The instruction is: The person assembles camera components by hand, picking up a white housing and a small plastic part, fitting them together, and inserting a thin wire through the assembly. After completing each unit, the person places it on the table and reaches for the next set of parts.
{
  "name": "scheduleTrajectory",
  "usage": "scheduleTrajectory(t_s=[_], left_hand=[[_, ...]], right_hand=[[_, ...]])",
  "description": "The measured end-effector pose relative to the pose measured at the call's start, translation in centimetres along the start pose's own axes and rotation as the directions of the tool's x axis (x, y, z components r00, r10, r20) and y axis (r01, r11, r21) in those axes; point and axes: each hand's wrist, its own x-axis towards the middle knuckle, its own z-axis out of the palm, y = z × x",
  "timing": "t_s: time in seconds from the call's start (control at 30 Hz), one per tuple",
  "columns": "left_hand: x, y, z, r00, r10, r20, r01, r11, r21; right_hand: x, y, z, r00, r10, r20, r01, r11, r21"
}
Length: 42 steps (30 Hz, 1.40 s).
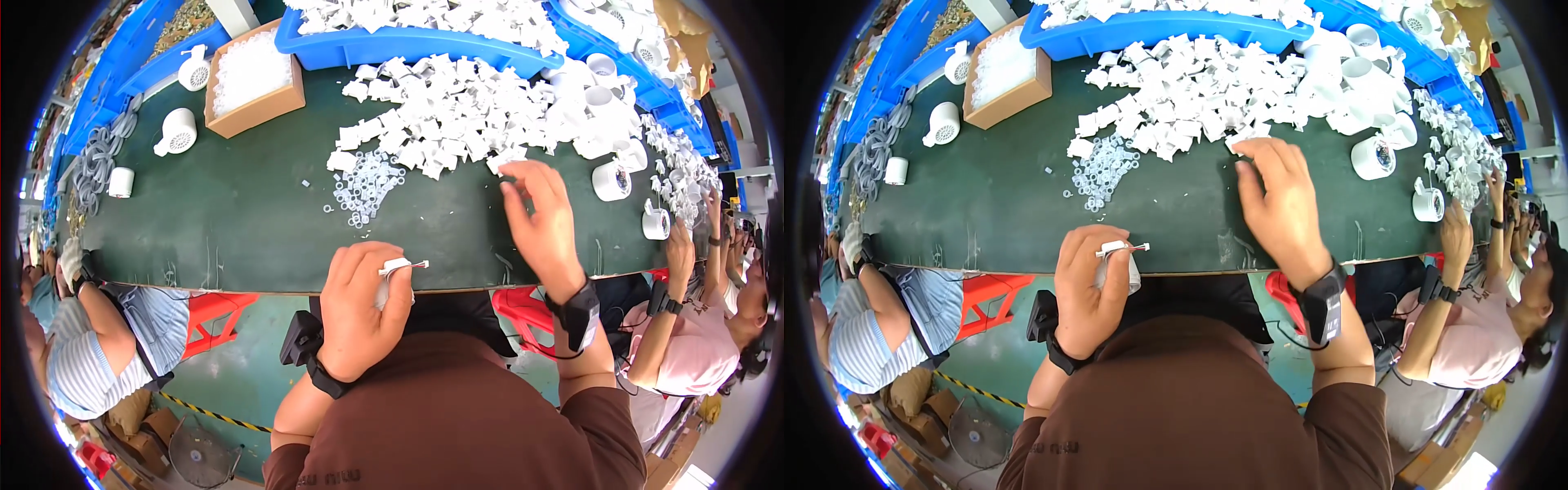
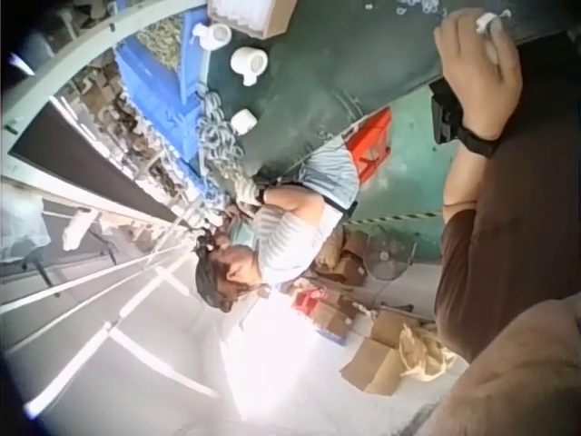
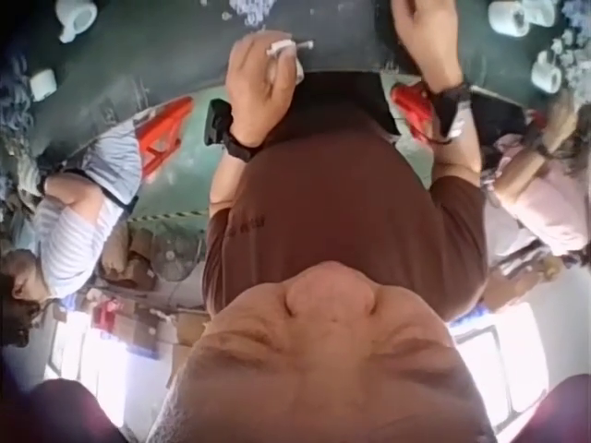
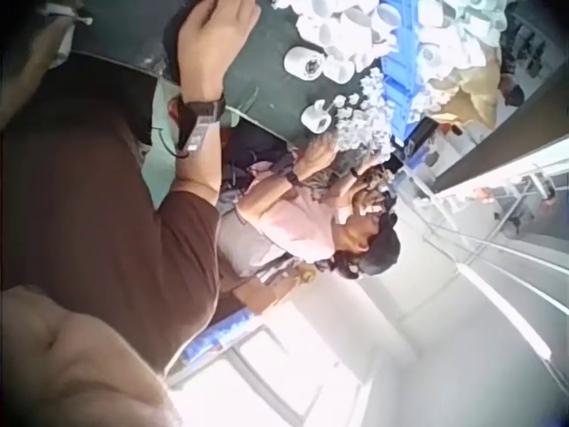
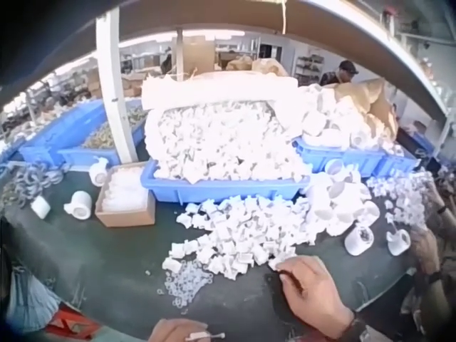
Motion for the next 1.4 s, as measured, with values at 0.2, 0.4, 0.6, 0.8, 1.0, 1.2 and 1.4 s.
scheduleTrajectory(t_s=[0.2,0.4,0.6,0.8,1.0,1.2,1.4], left_hand=[[0.2,0.1,0.2,1.000,-0.004,0.014,0.004,1.000,0.009],[0.0,-0.4,0.5,0.996,0.071,-0.057,-0.070,0.997,0.029],[-0.5,-0.8,0.5,0.992,0.017,-0.122,-0.019,1.000,-0.011],[-1.0,-1.0,-0.2,0.987,-0.030,-0.156,0.027,0.999,-0.019],[-1.1,-1.0,-0.2,0.972,-0.054,-0.230,0.057,0.998,0.005],[-1.0,-1.1,-0.3,0.973,-0.011,-0.231,0.017,1.000,0.023],[-1.4,-1.1,-1.0,0.985,-0.011,-0.171,0.017,0.999,0.036]], right_hand=[[1.7,2.0,-0.3,0.975,-0.171,0.141,0.195,0.966,-0.171],[2.1,0.5,-1.7,0.947,-0.155,0.281,0.184,0.980,-0.077],[1.2,-1.6,-1.5,0.965,-0.101,0.241,0.093,0.995,0.041],[1.2,-1.3,0.1,0.944,0.283,0.172,-0.317,0.620,0.718],[-2.4,-7.4,-0.4,0.935,0.017,0.354,-0.342,0.307,0.888],[-4.3,-9.7,2.8,0.871,-0.014,0.491,-0.474,0.240,0.847],[-3.5,-11.1,3.9,0.936,0.024,0.351,-0.313,0.514,0.798]])
